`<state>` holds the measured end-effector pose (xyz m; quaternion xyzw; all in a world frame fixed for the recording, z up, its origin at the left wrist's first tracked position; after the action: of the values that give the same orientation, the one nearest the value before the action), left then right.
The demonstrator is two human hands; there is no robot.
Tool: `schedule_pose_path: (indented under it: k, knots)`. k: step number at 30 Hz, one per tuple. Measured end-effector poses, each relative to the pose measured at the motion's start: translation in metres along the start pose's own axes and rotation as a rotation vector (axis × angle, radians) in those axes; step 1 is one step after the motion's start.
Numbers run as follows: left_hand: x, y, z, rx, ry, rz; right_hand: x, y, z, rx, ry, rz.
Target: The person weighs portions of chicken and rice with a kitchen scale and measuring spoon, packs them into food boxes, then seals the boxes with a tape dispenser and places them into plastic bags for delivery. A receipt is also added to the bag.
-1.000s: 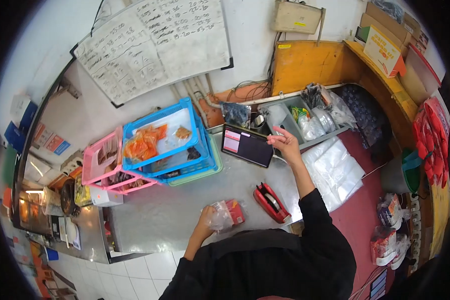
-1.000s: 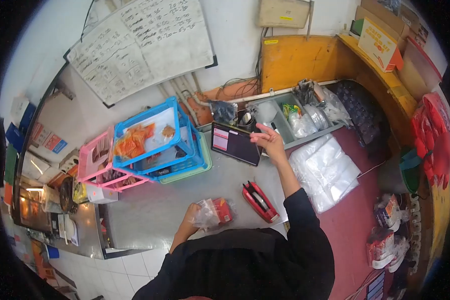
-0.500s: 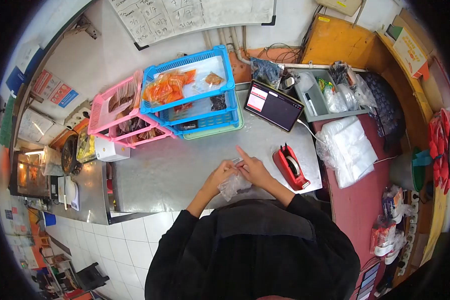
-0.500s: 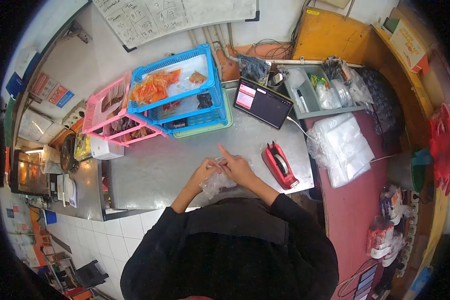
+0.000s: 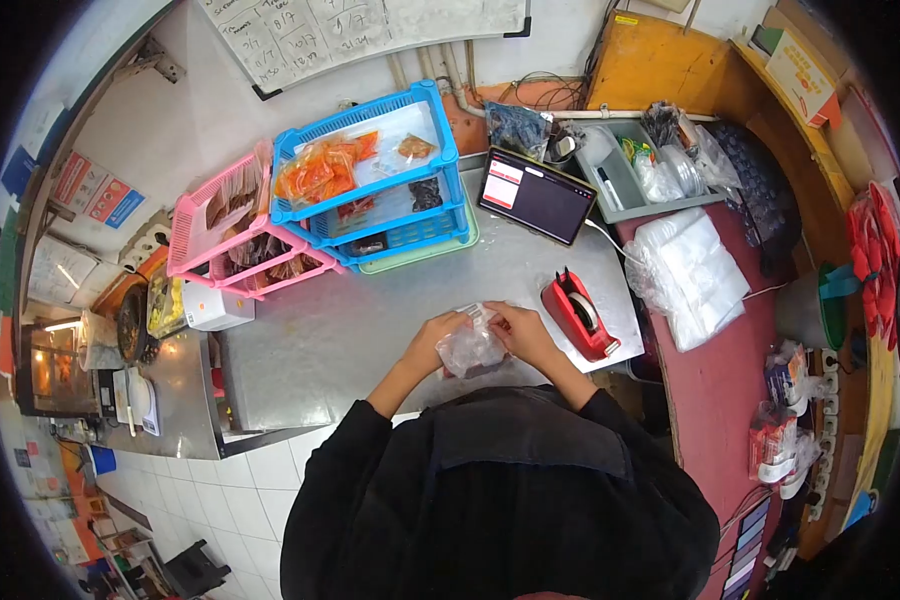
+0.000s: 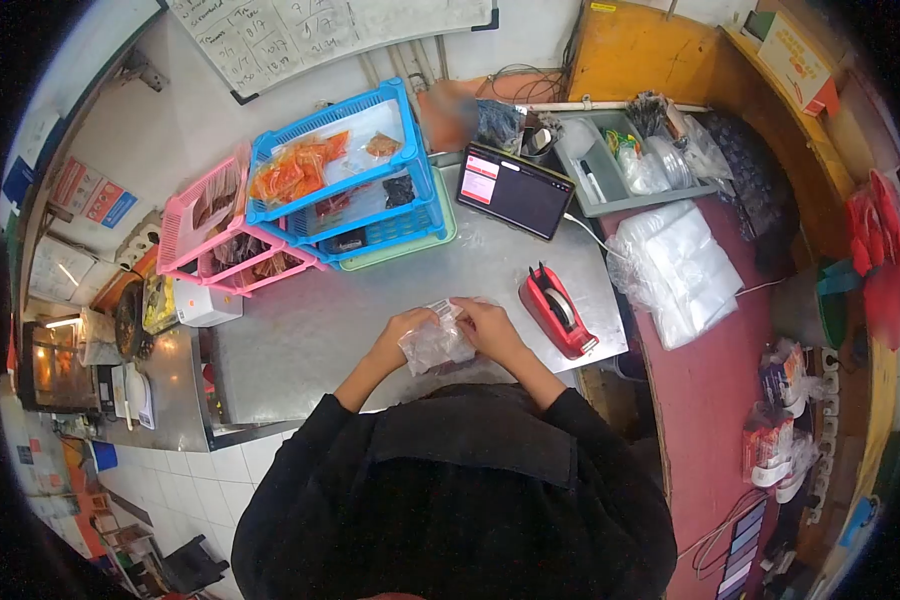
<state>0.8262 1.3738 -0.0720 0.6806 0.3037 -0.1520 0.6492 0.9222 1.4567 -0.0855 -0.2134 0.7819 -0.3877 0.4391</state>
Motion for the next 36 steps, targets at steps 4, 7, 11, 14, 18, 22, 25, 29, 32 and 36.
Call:
schedule_pose_path:
  k: [4, 7, 11, 14, 18, 22, 25, 29, 32, 36]
  knots:
    - [0.003, -0.006, -0.013, -0.069, -0.055, -0.075, 0.001, -0.005, -0.001, -0.069, 0.022, 0.023]
    - [0.008, -0.03, -0.02, -0.337, -0.141, 0.078, 0.001, -0.017, -0.002, -0.244, 0.036, 0.118]
    - [0.028, -0.066, -0.011, -0.765, -0.269, 0.656, 0.011, 0.0, 0.003, 0.065, -0.148, -0.183]
    - [0.022, -0.057, -0.009, -0.797, -0.234, 0.782, 0.023, 0.026, 0.008, 0.364, -0.209, -0.653]
    - [0.024, -0.062, -0.003, -0.809, -0.223, 0.889, 0.027, 0.044, 0.005, 0.36, -0.123, -0.749]
    - [0.025, -0.062, 0.0, -0.844, -0.249, 0.893, 0.031, 0.051, 0.009, 0.477, -0.066, -0.716]
    - [0.024, -0.063, 0.003, -0.832, -0.241, 0.9, 0.029, 0.051, 0.007, 0.427, 0.072, -0.668]
    - [0.026, -0.064, 0.005, -0.833, -0.241, 0.9, 0.035, 0.058, 0.008, 0.472, 0.106, -0.681]
    - [0.024, -0.063, 0.005, -0.833, -0.226, 0.901, 0.035, 0.056, 0.006, 0.408, 0.135, -0.686]
    - [0.025, -0.063, 0.006, -0.855, -0.223, 0.912, 0.03, 0.044, 0.006, 0.497, 0.073, -0.648]
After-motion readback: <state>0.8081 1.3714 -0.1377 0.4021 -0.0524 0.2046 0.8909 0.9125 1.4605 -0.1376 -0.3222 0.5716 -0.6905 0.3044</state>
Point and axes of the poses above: each hand's wrist, its own z-axis away from the middle knuckle, its own x-axis out of the palm, y = z × x, the point moved 8 cm from there along -z, towards the middle knuckle, and after that the axes turned 6 degrees about -x, right-handed, at the moved point
